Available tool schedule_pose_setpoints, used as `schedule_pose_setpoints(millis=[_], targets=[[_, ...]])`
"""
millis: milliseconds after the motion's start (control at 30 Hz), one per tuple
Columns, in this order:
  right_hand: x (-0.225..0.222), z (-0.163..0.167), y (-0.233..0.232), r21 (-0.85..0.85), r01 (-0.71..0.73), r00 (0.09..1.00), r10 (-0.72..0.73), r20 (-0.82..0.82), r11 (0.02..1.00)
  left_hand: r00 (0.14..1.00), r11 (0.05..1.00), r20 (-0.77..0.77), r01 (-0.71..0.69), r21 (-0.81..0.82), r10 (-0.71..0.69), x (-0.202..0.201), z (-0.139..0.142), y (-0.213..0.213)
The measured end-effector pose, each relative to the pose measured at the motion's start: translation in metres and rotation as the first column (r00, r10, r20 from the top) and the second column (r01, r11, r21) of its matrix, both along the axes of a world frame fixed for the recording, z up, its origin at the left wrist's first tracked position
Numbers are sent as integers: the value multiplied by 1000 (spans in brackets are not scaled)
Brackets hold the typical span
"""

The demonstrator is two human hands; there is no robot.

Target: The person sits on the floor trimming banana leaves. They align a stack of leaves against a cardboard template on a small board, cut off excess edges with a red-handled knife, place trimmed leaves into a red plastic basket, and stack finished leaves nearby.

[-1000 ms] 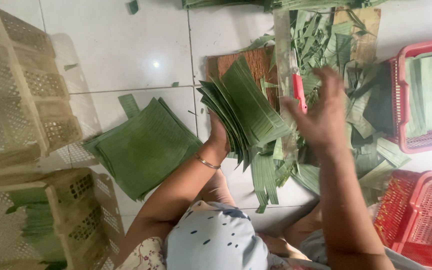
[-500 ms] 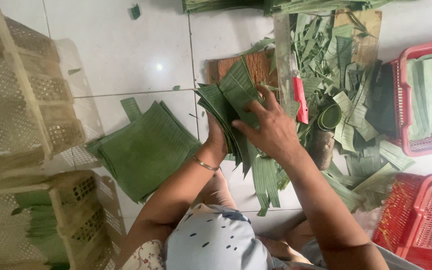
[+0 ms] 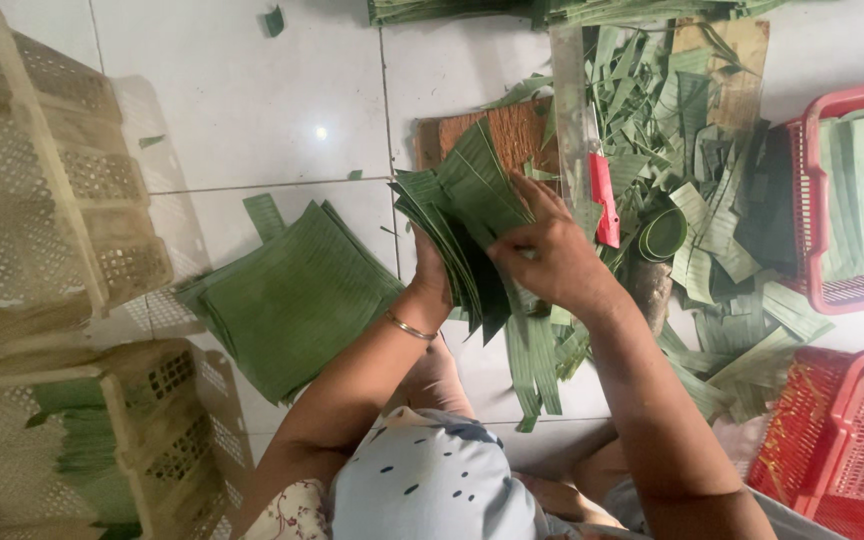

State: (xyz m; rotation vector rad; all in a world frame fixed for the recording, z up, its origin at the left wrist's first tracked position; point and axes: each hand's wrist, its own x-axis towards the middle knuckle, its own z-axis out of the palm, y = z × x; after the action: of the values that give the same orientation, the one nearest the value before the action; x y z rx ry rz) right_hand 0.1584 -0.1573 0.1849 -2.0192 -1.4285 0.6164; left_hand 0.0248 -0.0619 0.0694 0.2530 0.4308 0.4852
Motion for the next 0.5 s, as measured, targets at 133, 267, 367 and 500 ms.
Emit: schedule_pose_setpoints(millis=[133,267,367,500], targets=[[-16,-1,9,-44,152,987,-149,61,987,997,998,-70,-19,-67,14,6,-4,-5],[-26,-1,22,-197,120,991,-106,81,973,1000,995,-3,11,-98,-12,9,-9,-3],[-18,-2,28,-290,91,994,-104,-30,953,997,997,-57,42,-69,-46,7,-17,-3],[-11,-18,31,-503,159,983,-181,6,849,989,997,-145,3,-72,-13,11,-38,-8]])
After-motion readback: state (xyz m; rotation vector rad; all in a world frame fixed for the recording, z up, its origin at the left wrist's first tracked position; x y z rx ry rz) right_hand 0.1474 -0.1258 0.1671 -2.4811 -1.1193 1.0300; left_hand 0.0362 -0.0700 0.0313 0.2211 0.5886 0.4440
